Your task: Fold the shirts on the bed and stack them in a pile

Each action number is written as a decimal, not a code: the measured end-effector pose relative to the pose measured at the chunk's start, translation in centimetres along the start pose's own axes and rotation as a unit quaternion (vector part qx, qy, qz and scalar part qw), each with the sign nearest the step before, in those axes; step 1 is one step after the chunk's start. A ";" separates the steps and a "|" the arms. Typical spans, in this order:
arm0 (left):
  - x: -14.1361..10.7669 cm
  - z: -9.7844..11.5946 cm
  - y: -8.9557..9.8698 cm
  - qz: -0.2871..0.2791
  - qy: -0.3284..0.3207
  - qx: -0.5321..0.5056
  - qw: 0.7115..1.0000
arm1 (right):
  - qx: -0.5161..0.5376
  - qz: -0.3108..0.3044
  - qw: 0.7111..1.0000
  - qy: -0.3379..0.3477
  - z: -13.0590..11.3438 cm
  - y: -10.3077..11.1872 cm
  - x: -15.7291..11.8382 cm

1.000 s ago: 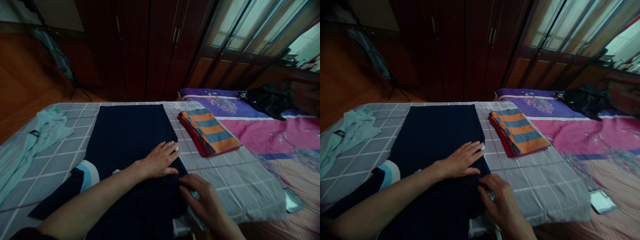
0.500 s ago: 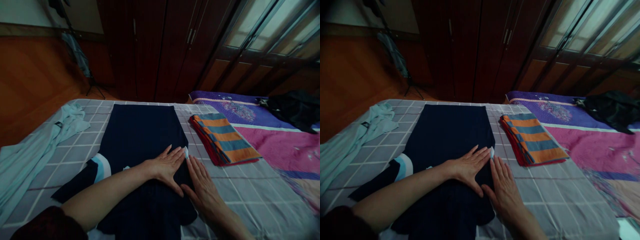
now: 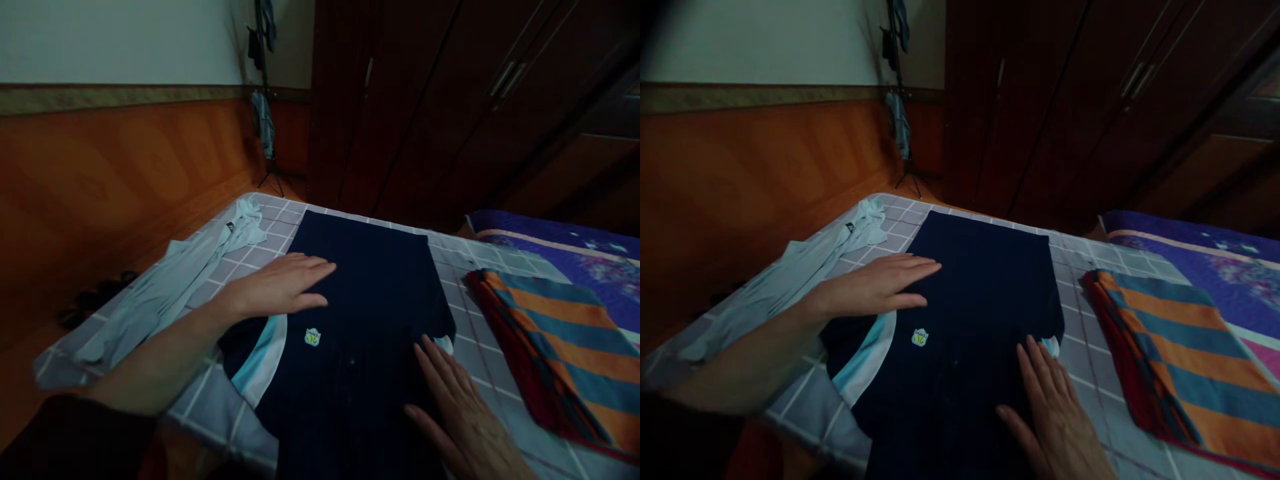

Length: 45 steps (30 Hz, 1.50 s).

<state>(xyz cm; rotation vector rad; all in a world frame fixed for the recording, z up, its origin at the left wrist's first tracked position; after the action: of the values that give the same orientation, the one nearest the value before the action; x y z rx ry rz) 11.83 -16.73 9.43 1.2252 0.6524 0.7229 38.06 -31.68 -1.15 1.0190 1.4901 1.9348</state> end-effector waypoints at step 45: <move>-7.2 -8.5 -8.4 0.111 0.399 -0.230 0.881 | 0.411 -0.140 0.846 0.310 -10.5 -1.3 14.8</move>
<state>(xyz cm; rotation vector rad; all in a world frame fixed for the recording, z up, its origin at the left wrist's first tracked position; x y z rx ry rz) 1.96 -18.87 -0.17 0.5239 0.9404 1.5154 20.68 -26.33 0.18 0.3819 2.7966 1.4500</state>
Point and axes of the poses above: each hand's wrist, its own x-axis towards the middle knuckle, its own y-axis out of the back of the hand, z = x × y, the point moved 4 cm from there along x, towards the middle knuckle, and after that the axes turned 15 degrees about y, right-handed, at the moved point
